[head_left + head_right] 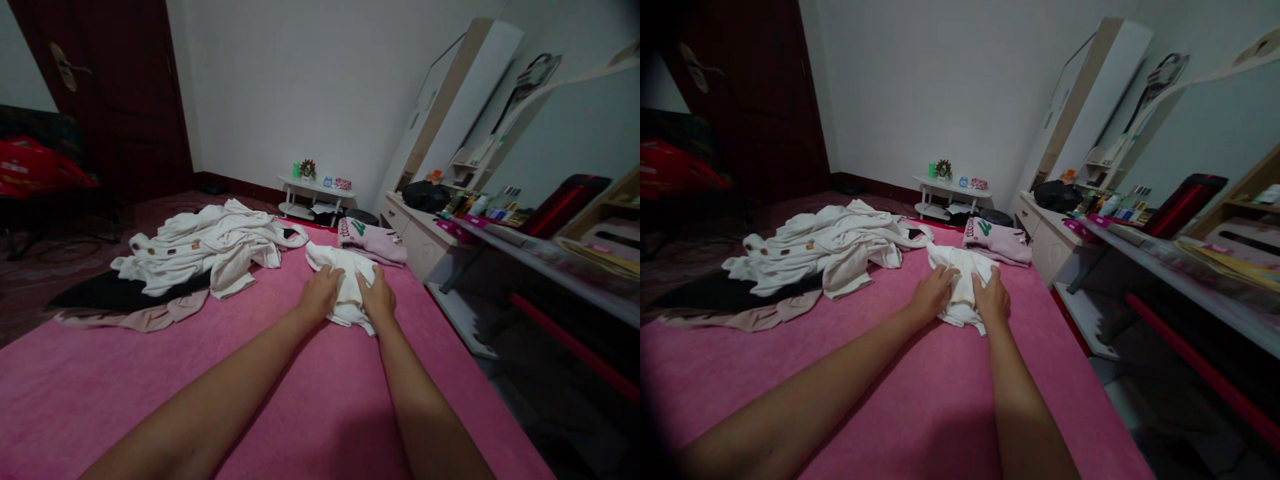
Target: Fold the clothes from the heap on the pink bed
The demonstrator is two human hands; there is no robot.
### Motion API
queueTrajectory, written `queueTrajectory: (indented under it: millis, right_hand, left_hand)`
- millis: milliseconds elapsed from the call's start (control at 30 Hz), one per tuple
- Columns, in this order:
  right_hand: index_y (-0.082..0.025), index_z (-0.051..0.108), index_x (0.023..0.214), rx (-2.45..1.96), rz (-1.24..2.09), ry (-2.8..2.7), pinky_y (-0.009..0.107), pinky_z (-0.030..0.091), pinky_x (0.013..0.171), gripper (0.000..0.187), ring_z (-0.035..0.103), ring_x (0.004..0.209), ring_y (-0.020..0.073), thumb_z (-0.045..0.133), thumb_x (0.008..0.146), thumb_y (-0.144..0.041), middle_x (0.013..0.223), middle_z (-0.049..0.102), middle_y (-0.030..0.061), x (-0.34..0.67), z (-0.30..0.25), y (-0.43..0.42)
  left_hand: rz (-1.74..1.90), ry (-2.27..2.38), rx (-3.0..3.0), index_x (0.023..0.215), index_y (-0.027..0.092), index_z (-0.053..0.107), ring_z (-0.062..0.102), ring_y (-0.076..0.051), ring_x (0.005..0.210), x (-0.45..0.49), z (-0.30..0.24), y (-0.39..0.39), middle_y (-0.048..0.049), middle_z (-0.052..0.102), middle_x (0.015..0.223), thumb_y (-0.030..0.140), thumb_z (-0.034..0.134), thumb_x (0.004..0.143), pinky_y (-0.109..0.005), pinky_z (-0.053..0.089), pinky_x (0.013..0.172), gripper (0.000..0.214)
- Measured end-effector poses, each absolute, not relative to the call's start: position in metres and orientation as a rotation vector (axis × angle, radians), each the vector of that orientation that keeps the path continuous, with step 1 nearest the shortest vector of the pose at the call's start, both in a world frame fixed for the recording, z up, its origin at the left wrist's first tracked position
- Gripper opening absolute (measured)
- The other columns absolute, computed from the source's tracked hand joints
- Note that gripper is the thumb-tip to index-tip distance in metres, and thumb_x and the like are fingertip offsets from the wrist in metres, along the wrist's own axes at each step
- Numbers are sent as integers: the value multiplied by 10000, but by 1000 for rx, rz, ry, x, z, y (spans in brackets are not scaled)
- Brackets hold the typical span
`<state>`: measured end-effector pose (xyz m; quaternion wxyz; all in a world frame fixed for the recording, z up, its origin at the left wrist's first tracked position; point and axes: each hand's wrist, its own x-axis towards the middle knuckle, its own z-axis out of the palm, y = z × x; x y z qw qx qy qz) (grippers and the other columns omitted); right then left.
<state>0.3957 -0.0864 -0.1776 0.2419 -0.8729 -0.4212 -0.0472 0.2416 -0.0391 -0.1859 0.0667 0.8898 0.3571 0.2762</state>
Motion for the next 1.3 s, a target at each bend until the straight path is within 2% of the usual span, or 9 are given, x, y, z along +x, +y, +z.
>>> queueTrajectory:
  millis: [167,333,433,633,833,933,1033,1133,1300]
  right_hand:
    - [-193,429,1350,-2335,140,-1347,383,432,905,749,588,1115,298,289,844,-727,1237,597,148,388,-160,-84]
    - [-199,480,1265,-2483,149,-1484,390,457,833,778,617,1043,316,477,728,-762,1165,628,145,386,-154,-87]
    - [-201,469,1255,-2570,106,-1480,394,469,799,778,621,1036,323,570,683,-718,1146,635,147,388,-158,-88]
    - [-187,473,1249,-2632,43,-1394,377,476,778,690,637,1016,320,578,715,-612,1117,655,142,391,-164,-85]
    - [-191,548,1149,-2611,-28,-1394,347,464,740,449,657,962,303,538,743,-382,1026,686,133,395,-168,-83]
    - [-208,580,1104,-2554,-74,-1386,329,445,703,391,662,926,291,529,742,-347,992,697,120,396,-171,-84]
    - [-232,594,1100,-2477,-110,-1347,299,408,652,383,662,870,264,542,732,-324,958,708,91,398,-173,-85]
    - [-267,620,1073,-2398,-197,-1291,280,345,594,352,646,779,234,548,732,-308,880,712,54,402,-171,-89]
    - [-250,666,985,-2229,-432,-1176,267,263,561,268,567,705,196,545,753,-310,809,686,47,419,-164,-96]
  left_hand:
    - [721,702,2891,1271,177,466,517,-279,1048,249,-191,-62,-142,516,1203,200,536,831,-400,475,883,446]
    - [733,327,3034,1319,77,422,402,-354,1239,255,-198,-91,-234,451,1335,150,528,791,-530,335,1031,544]
    - [703,236,3120,1261,70,496,394,-375,1253,257,-198,-103,-240,474,1318,157,510,796,-569,291,1044,473]
    - [653,247,3177,1157,73,586,487,-369,1131,258,-198,-110,-239,527,1232,167,486,835,-560,345,990,350]
    - [675,119,3121,1134,130,628,441,-354,1173,260,-202,-103,-179,518,1272,172,537,820,-543,306,1020,330]
    - [783,37,3030,1112,163,651,430,-317,1189,261,-202,-97,-133,548,1267,185,535,836,-482,293,1044,300]
    - [916,-2,2848,1091,205,663,473,-250,1148,261,-197,-91,-52,635,1178,171,529,850,-412,281,1057,277]
    - [996,95,2673,977,218,690,540,-209,1050,259,-193,-88,-16,695,1035,126,547,821,-406,272,1051,230]
    - [998,244,2546,903,183,709,585,-192,931,262,-202,-84,-42,708,933,70,548,768,-327,399,879,239]
